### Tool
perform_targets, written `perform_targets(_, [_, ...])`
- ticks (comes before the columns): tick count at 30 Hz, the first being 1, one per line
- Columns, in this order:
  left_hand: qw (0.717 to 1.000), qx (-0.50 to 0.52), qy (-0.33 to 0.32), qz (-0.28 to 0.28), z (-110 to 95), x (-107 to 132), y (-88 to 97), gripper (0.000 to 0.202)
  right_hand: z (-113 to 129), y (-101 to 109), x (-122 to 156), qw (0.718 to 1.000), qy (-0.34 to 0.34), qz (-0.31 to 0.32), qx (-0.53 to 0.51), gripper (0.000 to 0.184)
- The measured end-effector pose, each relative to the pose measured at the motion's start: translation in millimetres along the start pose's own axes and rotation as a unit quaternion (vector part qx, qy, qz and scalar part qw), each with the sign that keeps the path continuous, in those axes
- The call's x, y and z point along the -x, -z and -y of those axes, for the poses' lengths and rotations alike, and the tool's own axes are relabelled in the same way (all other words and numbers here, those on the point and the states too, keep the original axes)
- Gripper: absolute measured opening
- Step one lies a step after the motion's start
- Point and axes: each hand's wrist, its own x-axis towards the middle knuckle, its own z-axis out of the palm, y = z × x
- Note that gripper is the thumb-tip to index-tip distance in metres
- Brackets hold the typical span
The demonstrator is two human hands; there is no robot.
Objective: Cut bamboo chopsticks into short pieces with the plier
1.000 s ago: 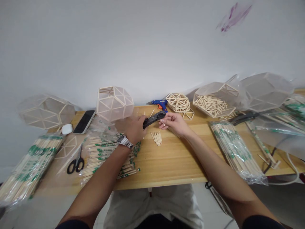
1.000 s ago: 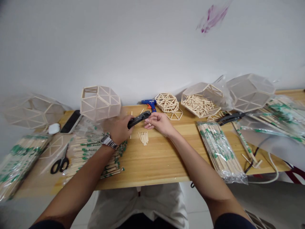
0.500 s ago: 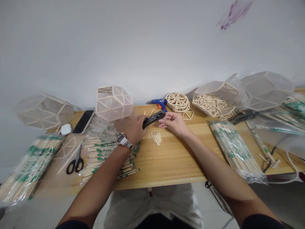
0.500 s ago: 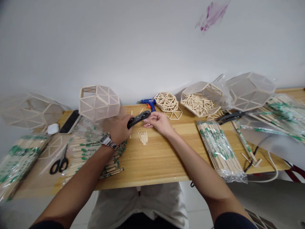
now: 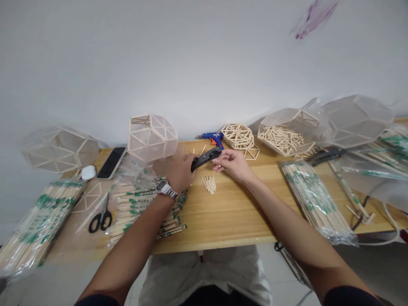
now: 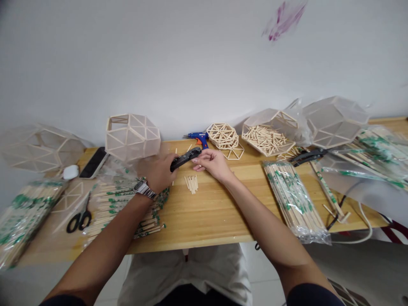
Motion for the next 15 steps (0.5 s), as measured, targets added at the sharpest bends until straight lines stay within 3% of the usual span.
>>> perform_targets(15, [1.000, -0.024, 0.002, 0.010, -2.0, 0.8, 1.6, 0.034, -0.4, -3.6, 1.2, 1.000, 0.018, -0.017, -0.005, 0.046])
